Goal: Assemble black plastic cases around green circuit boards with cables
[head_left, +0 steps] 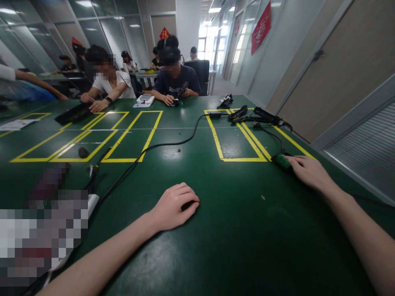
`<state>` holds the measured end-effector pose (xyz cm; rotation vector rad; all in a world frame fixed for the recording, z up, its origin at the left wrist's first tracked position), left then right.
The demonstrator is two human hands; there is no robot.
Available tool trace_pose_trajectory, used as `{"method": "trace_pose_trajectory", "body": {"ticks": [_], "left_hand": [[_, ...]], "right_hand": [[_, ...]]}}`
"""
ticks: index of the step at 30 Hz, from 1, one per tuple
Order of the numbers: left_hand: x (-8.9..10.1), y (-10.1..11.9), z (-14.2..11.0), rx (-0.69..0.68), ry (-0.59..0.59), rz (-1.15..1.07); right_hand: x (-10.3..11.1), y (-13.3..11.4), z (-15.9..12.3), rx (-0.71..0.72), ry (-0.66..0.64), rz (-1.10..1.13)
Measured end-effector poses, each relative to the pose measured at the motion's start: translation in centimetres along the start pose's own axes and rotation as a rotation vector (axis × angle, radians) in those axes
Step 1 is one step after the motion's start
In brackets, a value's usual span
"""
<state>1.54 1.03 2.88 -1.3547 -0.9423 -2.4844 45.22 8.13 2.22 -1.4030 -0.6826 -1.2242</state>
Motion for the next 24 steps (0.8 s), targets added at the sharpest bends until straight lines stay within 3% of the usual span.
{"method": "trace_pose_trajectory", "body": {"ticks": [6, 11, 15, 19, 24], "left_hand": [[-0.1, -0.2, 0.0, 0.0, 0.007, -0.013], [0.4, -0.3, -0.2, 0.025, 0.07, 0.001], [0.9, 0.4, -0.4, -0.081, 0.091, 0.049], [0.3, 1.7, -0.5, -0.259, -0.007, 0.023], [-0.6, 2.1, -0.3, -0.27, -0.063, 0.104]], "right_hand": [[-3.1, -5.4, -2.3, 0.252, -0.144, 0.099], [-4.1, -14.0, -9.0, 0.797, -0.279, 0.303], [-3.9, -19.1, -15.1, 1.112, -0.523, 0.371], [-3.5, -20.8, -17.5, 1.21, -0.581, 0.448], [-3.7, -19.6, -16.3, 1.195, -0.53, 0.485]]}}
Point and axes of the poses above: each hand's wrist, its own z-axis towards the middle knuckle, its own x-axis out of the back of the hand, y = z × x, the point moved 5 cm from there along z, towards the middle knuckle, and after that the axes turned 1 degree about -y, right-handed, at the moved point
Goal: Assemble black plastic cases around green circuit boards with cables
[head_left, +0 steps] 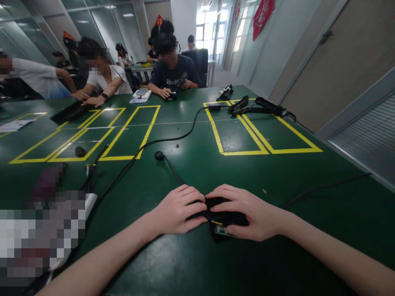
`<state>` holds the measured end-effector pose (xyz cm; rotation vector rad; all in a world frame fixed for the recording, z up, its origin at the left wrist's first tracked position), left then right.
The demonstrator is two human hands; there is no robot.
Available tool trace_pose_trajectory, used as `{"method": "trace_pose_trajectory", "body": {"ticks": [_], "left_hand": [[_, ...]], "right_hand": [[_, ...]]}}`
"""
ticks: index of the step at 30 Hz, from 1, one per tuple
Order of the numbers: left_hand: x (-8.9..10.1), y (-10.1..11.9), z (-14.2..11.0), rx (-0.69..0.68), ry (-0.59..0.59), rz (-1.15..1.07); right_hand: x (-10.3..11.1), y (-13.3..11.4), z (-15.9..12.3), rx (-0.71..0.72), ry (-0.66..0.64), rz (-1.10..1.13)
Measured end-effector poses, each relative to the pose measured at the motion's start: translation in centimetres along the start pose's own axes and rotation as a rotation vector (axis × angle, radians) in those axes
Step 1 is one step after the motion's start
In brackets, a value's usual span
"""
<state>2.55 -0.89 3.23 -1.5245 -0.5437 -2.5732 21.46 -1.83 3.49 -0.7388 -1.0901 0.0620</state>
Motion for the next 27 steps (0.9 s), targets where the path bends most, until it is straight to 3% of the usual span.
{"method": "trace_pose_trajectory", "body": {"ticks": [6, 11, 20, 27], "left_hand": [[0.8, -0.3, -0.2, 0.009, 0.089, 0.069], [1.3, -1.3, -0.5, 0.124, 0.137, 0.092], [1.0, -1.5, -0.7, 0.179, 0.085, -0.023], [0.2, -1.5, -0.6, 0.214, 0.032, 0.025]], "right_hand": [[1.4, 1.6, -1.4, -0.04, 0.032, -0.045], [2.6, 1.8, -1.6, -0.082, 0.081, -0.065], [2.2, 1.5, -1.3, -0.043, 0.078, -0.262], [2.0, 1.0, -1.2, -0.02, 0.078, -0.261]]}}
Point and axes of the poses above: each hand's wrist, its own z-axis towards the middle knuckle, its own x-axis out of the back of the hand, y = z × x, the point moved 5 cm from there along z, towards the middle knuckle, and after that the axes turned 1 degree about -y, right-handed, at the moved point
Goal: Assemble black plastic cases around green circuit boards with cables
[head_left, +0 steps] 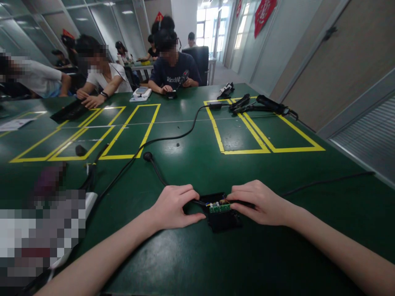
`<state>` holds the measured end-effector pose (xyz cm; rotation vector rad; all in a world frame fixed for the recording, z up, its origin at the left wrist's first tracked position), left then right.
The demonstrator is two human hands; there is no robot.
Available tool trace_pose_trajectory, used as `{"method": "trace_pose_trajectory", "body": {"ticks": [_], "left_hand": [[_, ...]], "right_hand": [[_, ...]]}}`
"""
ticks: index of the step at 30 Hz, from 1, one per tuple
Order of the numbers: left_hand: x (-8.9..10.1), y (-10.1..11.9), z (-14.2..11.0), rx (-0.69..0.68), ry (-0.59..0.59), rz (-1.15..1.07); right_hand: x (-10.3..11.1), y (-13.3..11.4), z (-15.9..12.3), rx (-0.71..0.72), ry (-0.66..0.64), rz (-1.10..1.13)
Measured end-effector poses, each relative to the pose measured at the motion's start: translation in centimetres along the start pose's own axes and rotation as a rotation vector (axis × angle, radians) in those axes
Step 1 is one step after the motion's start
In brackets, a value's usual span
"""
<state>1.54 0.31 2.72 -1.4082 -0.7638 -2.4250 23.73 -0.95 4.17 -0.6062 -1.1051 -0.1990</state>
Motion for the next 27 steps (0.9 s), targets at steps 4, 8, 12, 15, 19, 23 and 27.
{"method": "trace_pose_trajectory", "body": {"ticks": [4, 8, 12, 15, 19, 23, 27], "left_hand": [[-0.19, -0.19, 0.07, 0.047, 0.015, 0.019], [-0.04, -0.39, 0.19, 0.071, 0.058, 0.043], [-0.02, -0.79, 0.19, 0.12, 0.074, 0.048], [0.06, -0.95, 0.16, 0.144, 0.079, 0.033], [0.2, -0.81, 0.21, 0.132, 0.073, 0.008], [0.25, -0.66, 0.23, 0.135, 0.037, -0.001], [0.15, -0.59, 0.14, 0.127, -0.017, -0.016]], "right_hand": [[0.01, 0.17, 0.0, -0.005, 0.006, 0.004], [0.18, 0.39, 0.08, -0.017, 0.017, -0.007], [0.34, 0.51, 0.14, -0.009, 0.048, -0.02], [0.32, 0.6, 0.11, -0.011, 0.053, -0.022], [0.07, 0.69, 0.02, -0.032, 0.034, -0.019], [-0.04, 0.56, 0.01, -0.033, 0.036, -0.013], [0.05, 0.36, 0.04, -0.015, 0.067, -0.025]]}}
Point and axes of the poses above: each hand's wrist, its own z-axis towards the middle knuckle, its own x-axis out of the back of the hand, y = z × x, the point moved 5 cm from there along z, towards the middle knuckle, and after that the axes turned 1 degree about -y, right-handed, at the moved point
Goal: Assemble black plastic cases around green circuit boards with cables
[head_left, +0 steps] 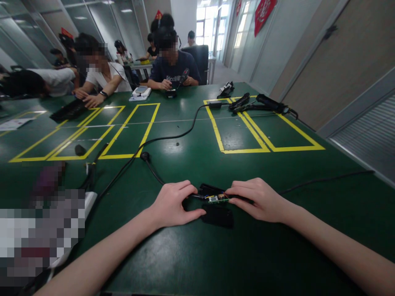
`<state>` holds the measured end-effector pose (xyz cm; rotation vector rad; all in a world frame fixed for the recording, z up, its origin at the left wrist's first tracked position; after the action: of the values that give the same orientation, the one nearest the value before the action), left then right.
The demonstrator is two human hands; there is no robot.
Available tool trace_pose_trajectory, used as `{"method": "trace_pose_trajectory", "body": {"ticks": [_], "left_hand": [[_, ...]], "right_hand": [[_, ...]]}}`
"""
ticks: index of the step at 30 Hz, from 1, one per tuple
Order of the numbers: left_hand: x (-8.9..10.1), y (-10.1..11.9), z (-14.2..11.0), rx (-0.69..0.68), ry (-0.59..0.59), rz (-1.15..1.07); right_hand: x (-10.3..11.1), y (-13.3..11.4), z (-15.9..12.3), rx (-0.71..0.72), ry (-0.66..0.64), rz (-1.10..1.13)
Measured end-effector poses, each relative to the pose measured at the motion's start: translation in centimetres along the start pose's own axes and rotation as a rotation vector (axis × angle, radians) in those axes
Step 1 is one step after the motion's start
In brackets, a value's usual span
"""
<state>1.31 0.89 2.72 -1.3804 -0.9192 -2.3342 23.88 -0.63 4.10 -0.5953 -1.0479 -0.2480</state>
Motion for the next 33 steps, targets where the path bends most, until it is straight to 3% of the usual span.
{"method": "trace_pose_trajectory", "body": {"ticks": [8, 18, 27, 33], "left_hand": [[-0.3, -0.2, -0.1, 0.004, -0.084, -0.021], [0.1, -0.4, 0.1, 0.024, 0.004, 0.001], [-0.4, -1.0, 0.2, 0.078, 0.012, 0.073], [-0.4, -1.4, 0.2, 0.1, -0.002, 0.088]], "right_hand": [[-0.2, 0.1, 0.0, -0.015, 0.002, 0.053], [-0.1, 0.5, -0.2, -0.027, 0.026, -0.065], [-1.4, 2.3, -0.4, -0.181, 0.056, -0.11], [0.0, 1.2, 0.0, -0.169, 0.147, -0.037]]}}
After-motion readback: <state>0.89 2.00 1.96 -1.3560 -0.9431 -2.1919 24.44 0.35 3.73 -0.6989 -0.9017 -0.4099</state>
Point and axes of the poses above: each hand's wrist, its own z-axis towards the middle knuckle, its own x-axis out of the back of the hand, y = z × x, the point moved 5 cm from there along z, towards the middle knuckle, and after that the axes turned 1 degree about -y, right-handed, at the moved point
